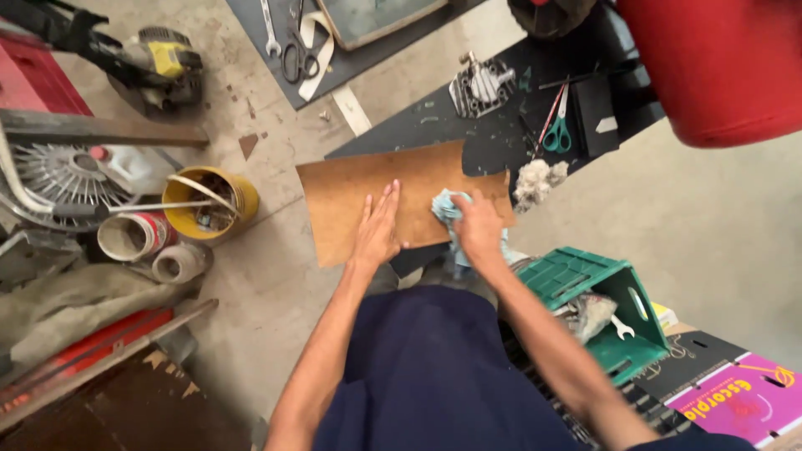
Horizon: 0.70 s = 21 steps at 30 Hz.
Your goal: Cleaning a metal component and tracing its outline onto cardboard to create a template
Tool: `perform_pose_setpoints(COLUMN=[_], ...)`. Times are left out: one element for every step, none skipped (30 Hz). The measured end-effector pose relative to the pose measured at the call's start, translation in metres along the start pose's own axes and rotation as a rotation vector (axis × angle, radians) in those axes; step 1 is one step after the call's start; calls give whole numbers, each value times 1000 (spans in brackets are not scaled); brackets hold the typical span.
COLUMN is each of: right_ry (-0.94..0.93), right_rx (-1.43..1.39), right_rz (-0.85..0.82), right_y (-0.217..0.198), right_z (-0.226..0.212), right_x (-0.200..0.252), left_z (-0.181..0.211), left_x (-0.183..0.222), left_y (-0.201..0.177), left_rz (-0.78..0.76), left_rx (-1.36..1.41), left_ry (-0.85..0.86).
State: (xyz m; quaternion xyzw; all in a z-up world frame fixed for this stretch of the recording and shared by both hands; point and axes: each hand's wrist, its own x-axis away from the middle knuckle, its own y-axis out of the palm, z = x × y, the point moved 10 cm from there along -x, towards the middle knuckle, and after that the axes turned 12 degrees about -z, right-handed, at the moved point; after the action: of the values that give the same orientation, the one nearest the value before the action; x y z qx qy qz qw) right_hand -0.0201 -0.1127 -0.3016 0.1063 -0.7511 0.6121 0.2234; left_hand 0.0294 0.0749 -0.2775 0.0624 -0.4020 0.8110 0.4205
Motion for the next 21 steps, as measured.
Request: perform_pose_setpoints(right_ry=[39,46,-9,-63,-54,-106,-158,-153,-31,77,69,-88,-243,-239,-179,-122,-122,6,135,141,228], right_rx=[-90,-91,-88,-80,-76,-109,-141,-140,-26,84,81,-112,-306,-304,-222,-140,-139,-204,-268,-264,-184], right_rz=[12,17,-61,-137,-131,-77,-22,-24,-10,13,20,144,270,273,143,15,20,3,-15,-18,15], right_y=[8,9,17,23,33,42,52,30,6,-20,8,27,44,41,50,60,18,-17,-50,-43,-41], right_z=[-3,-27,-58,-86,-49,-23,2,22,50,73,55,30,9,-20,-48,-77,-62,-37,-11,26,68], right_x=[2,17,30,43,38,37,37,41,44,39,33,41,52,55,51,47,50,60,72,70,71], left_z=[-3,-9,-15,-19,-12,-8,-5,-3,-2,-5,-8,-7,-5,-4,-6,-9,-8,-7,-6,-4,-2], left_x=[0,-2,-4,-8,-11,-6,-1,-1,0,-2,-4,-3,-3,-4,-5,-7,-10,-6,-2,-3,-3], left_y=[5,11,17,24,16,12,8,10,11,4,0,3,7,10,13,13,9,8,8,15,20], left_rz=[-8,-11,-17,-22,-22,-44,-66,-71,-72,-61,-53,-66,-80,-81,-81,-76,-73,-76,-79,-84,-83], left_rx=[6,3,-25,-50,-49,-32,-15,-12,-37,-71,-77,-69,-60,-61,-95,-130,-131,-97,-63,-57,-67], left_ry=[-1,7,5,7,18,41,63,66,52,31,27,33,39,44,27,8,12,42,72,75,66])
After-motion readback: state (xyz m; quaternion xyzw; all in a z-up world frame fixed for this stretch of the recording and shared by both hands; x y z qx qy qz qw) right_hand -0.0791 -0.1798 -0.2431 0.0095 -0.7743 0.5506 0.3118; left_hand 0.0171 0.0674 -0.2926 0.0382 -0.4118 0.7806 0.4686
